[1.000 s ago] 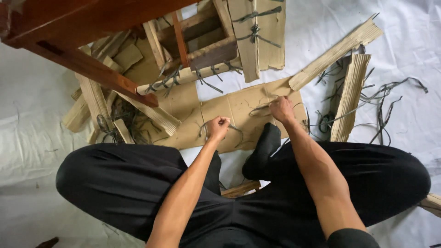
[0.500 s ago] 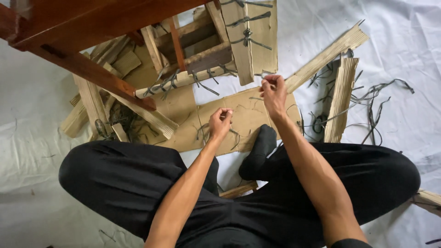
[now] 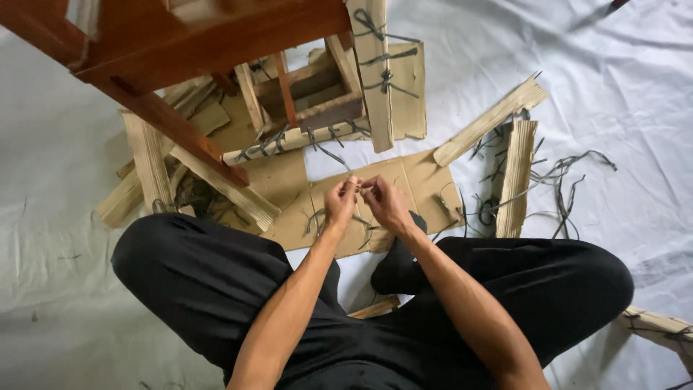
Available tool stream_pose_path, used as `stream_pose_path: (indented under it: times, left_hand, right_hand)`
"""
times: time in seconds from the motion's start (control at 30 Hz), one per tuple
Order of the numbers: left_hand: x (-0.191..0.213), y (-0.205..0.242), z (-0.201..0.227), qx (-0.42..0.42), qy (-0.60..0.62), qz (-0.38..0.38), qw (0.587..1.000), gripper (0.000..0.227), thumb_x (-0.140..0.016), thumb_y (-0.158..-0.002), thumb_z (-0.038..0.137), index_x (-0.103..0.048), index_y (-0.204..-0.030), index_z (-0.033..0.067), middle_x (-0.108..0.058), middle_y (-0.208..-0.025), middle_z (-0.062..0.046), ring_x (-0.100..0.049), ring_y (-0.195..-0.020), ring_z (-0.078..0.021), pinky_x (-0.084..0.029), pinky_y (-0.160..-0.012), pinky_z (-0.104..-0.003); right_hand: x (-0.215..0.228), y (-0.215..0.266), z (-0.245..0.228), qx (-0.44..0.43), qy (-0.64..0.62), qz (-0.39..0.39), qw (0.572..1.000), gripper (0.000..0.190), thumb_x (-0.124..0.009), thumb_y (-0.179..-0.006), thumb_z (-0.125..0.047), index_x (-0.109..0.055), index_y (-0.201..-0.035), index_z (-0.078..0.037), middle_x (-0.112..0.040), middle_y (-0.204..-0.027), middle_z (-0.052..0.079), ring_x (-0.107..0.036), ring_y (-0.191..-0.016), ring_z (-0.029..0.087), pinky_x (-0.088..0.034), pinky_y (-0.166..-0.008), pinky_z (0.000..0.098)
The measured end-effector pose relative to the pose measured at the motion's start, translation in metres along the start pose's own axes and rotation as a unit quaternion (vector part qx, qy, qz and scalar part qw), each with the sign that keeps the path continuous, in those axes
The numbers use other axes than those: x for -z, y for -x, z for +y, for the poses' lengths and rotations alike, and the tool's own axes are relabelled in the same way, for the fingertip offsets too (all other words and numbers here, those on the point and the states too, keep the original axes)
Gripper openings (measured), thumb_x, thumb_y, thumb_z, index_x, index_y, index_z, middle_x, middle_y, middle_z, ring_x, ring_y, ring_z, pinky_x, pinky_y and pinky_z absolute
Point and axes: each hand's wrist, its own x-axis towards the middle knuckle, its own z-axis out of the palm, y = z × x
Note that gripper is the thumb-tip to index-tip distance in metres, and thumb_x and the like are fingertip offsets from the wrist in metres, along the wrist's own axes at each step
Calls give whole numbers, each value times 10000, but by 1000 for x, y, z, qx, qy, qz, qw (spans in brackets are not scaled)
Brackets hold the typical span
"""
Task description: Wrapping wooden chair legs with cardboard strips and securing them with plastic ties.
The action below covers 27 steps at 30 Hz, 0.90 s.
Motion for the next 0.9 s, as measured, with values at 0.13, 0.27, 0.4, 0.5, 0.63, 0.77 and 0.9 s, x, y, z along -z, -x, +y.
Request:
stream_pose_path:
  times: [0.13, 0.27, 0.4, 0.5, 0.63, 0.77, 0.9]
  left_hand:
    - [20, -26, -22, 36, 129, 30, 990, 306, -654, -1017, 333, -763, -1065, 50, -645, -800, 56, -516, -613, -32, -424, -533, -209]
    - [37, -41, 8, 73, 151, 63, 984, 278, -665, -1001, 318, -749, -1013, 54, -666, -799, 43, -522, -583, -48, -402, -499, -222]
    - [48, -61, 37, 61, 104, 116, 986, 245, -660, -980, 290, -768, -998, 71, -687, -790, 36, -536, -593, -39, -417, -493, -220]
    - [53, -89, 46, 5, 90, 136, 987, 295, -656, -1057, 296, -729, -963, 27, -611, -757, -7, -501, -591, -83, -388, -494, -256]
    - [35, -123, 98, -207, -113, 102, 966, 159, -673, -981, 185, -743, -1035, 52, -716, -860, -69, -669, -739, -157, -527, -650, -308]
    - [3, -153, 145, -348, -276, 11, 896, 321, -617, -957, 25, -668, -1264, 105, -719, -1211, -112, -725, -1096, -283, -580, -871, -360]
    - [-17, -219, 139, -526, -305, -89, 789, 619, -594, -789, -49, -496, -1393, 47, -558, -1403, -215, -562, -1302, -432, -499, -1081, -457]
  right_hand:
    - [10, 11, -17, -33, 30, -47, 998, 247, -667, -988, -265, -749, -977, -32, -571, -606, 41, -512, -544, 123, -416, -515, 306]
    - [15, 2, 23, -107, -152, -26, 982, 258, -614, -1051, -253, -768, -1034, -47, -479, -657, -71, -384, -572, 49, -292, -496, 246]
    - [54, -24, 34, -180, -343, 15, 922, 166, -581, -995, -166, -685, -1061, -55, -511, -650, -43, -381, -493, 64, -270, -431, 232]
    - [80, -60, 69, -250, -451, 139, 845, 179, -588, -984, -156, -675, -1107, -59, -521, -694, -32, -423, -503, 73, -305, -411, 237]
    - [97, -126, 118, -291, -369, 204, 859, 176, -623, -966, -168, -715, -1076, -66, -536, -705, -21, -405, -492, 79, -287, -388, 245]
    - [99, -187, 84, -214, -214, 129, 944, 206, -607, -978, -173, -724, -1118, -75, -606, -744, -31, -451, -538, 45, -334, -436, 219]
    - [85, -240, 88, -93, -162, 23, 982, 221, -603, -999, -141, -715, -1169, -55, -582, -775, -45, -458, -602, 28, -365, -501, 211]
